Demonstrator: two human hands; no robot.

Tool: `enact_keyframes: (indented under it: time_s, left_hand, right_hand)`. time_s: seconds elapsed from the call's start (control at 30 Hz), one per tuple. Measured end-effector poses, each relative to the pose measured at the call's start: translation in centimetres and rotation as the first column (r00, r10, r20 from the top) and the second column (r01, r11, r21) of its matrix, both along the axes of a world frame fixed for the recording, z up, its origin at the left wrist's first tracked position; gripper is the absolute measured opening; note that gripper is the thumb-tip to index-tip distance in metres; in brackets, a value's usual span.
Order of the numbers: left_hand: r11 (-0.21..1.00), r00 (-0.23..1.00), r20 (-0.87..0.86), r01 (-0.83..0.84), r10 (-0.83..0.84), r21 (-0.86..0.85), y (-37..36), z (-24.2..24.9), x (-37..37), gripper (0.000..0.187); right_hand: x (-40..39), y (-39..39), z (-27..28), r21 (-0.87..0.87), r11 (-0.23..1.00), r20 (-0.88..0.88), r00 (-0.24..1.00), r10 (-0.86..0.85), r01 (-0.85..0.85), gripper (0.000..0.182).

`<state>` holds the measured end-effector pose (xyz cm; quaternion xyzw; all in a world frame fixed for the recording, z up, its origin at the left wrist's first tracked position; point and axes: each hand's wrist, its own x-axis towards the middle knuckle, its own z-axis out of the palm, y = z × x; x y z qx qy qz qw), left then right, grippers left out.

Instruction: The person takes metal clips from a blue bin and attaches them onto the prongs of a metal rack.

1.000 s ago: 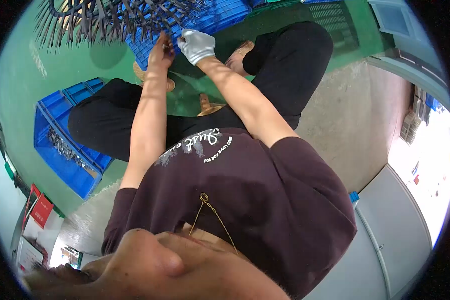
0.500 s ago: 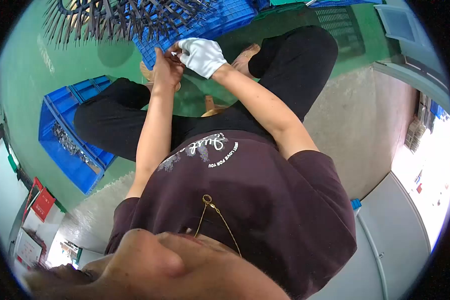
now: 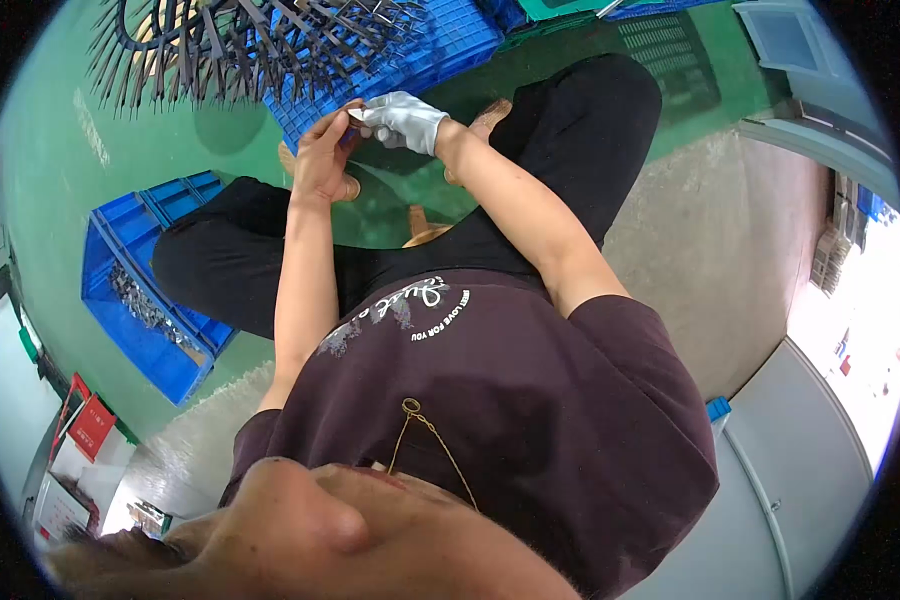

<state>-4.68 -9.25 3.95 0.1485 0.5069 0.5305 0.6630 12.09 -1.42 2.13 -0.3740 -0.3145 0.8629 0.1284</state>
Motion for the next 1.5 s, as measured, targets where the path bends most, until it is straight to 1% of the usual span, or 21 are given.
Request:
enact_keyframes:
  time_s: [0.03, 0.07, 0.1, 0.13, 0.17, 0.23, 0.27, 0.37, 0.4, 0.47, 0.57, 0.6, 0.7, 0.8, 0.9, 1.0, 1.1, 1.2, 1.4, 1.5]
  left_hand:
    - [0.998, 0.998, -0.026, -0.059, 0.059, 0.007, 0.3, -0.3, 0.3, 0.021]
    - [0.993, 0.992, -0.052, -0.117, 0.117, 0.015, 0.3, -0.5, 0.6, 0.020]
    - [0.987, 0.972, -0.177, -0.159, 0.157, 0.004, 0.4, -0.8, 1.0, 0.017]
    - [0.979, 0.935, -0.299, -0.202, 0.193, 0.000, 0.8, 0.1, 1.7, 0.015]
    - [0.970, 0.882, -0.416, -0.244, 0.222, 0.001, 1.0, 0.5, 2.1, 0.013]
    - [0.976, 0.860, -0.478, -0.215, 0.181, -0.017, 1.4, -0.3, 2.2, 0.012]
    - [0.979, 0.847, -0.507, -0.200, 0.159, -0.027, 1.5, -0.8, 2.3, 0.012]
    - [0.980, 0.845, -0.498, -0.190, 0.193, 0.057, 2.0, -1.6, 2.3, 0.014]
    - [0.965, 0.897, -0.380, -0.259, 0.224, -0.044, 2.4, -1.8, 2.0, 0.016]
    - [0.901, 0.939, -0.137, -0.343, 0.317, -0.266, 3.5, -1.3, 1.5, 0.021]
    - [0.900, 0.942, 0.111, -0.262, 0.317, -0.349, 4.8, -2.1, 0.2, 0.027]
    - [0.902, 0.944, 0.105, -0.259, 0.311, -0.347, 5.3, -2.5, 0.1, 0.025]
    - [0.909, 0.939, 0.139, -0.256, 0.314, -0.328, 6.4, -2.6, 0.3, 0.020]
    - [0.919, 0.938, 0.145, -0.263, 0.315, -0.295, 7.1, -4.9, -0.1, 0.014]
    - [0.890, 0.922, 0.111, -0.317, 0.370, -0.329, 7.4, -4.6, 0.2, 0.009]
    - [0.870, 0.924, 0.029, -0.347, 0.381, -0.351, 7.6, -3.5, 0.5, 0.008]
    - [0.863, 0.914, 0.034, -0.368, 0.404, -0.345, 7.7, -3.8, 0.5, 0.008]
    - [0.854, 0.914, 0.016, -0.372, 0.405, -0.362, 7.8, -3.8, 0.4, 0.008]
    - [0.844, 0.912, -0.006, -0.381, 0.409, -0.377, 8.0, -3.6, 0.5, 0.008]
    - [0.849, 0.908, 0.002, -0.392, 0.420, -0.353, 8.0, -4.0, 0.5, 0.007]
  right_hand:
    - [0.0, -0.1, 0.3, -0.031, 0.999, 0.011, 1.000, -0.026, 0.026, 0.024]
    - [0.0, -0.2, 0.6, 0.165, 0.986, 0.178, 0.984, -0.030, 0.000, 0.024]
    - [-0.1, -0.2, 0.9, 0.348, 0.936, 0.335, 0.940, -0.067, -0.057, 0.024]
    - [-0.2, -0.2, 1.3, 0.505, 0.851, 0.473, 0.871, -0.133, -0.144, 0.025]
    - [-0.2, -0.2, 1.7, 0.549, 0.821, 0.467, 0.872, -0.147, -0.155, 0.027]
    - [0.1, -0.1, 2.5, 0.632, 0.754, 0.455, 0.873, -0.173, -0.179, 0.031]
    - [0.0, -0.1, 2.8, 0.799, 0.530, 0.459, 0.856, -0.236, -0.282, 0.030]
    - [-0.6, 0.1, 3.6, 0.794, 0.450, 0.564, 0.772, -0.294, -0.409, 0.027]
    - [-1.0, 0.1, 3.9, 0.769, 0.461, 0.607, 0.732, -0.309, -0.443, 0.022]
    - [-1.5, -0.2, 4.1, 0.781, 0.402, 0.616, 0.695, -0.371, -0.478, 0.023]
    - [-2.0, -0.5, 3.4, 0.819, 0.304, 0.573, 0.672, -0.469, -0.487, 0.023]
    - [-2.1, -0.6, 3.1, 0.833, 0.271, 0.550, 0.668, -0.501, -0.483, 0.023]
    - [-1.9, -0.6, 3.0, 0.830, 0.252, 0.552, 0.665, -0.503, -0.498, 0.023]
    - [-1.7, -0.4, 2.2, 0.851, 0.259, 0.521, 0.676, -0.521, -0.456, 0.023]
    - [-1.7, -0.2, 1.7, 0.874, 0.202, 0.476, 0.692, -0.543, -0.442, 0.023]
    - [-1.9, -0.1, 2.1, 0.860, 0.213, 0.500, 0.677, -0.541, -0.464, 0.023]
    - [-1.9, 0.0, 1.5, 0.890, 0.105, 0.416, 0.696, -0.585, -0.444, 0.023]
    - [-1.9, 0.1, 1.3, 0.869, 0.108, 0.451, 0.685, -0.572, -0.482, 0.023]
    - [-1.9, 0.0, 0.8, 0.888, 0.048, 0.395, 0.705, -0.590, -0.458, 0.023]
    - [-1.9, 0.0, 0.9, 0.890, 0.049, 0.388, 0.699, -0.601, -0.453, 0.022]
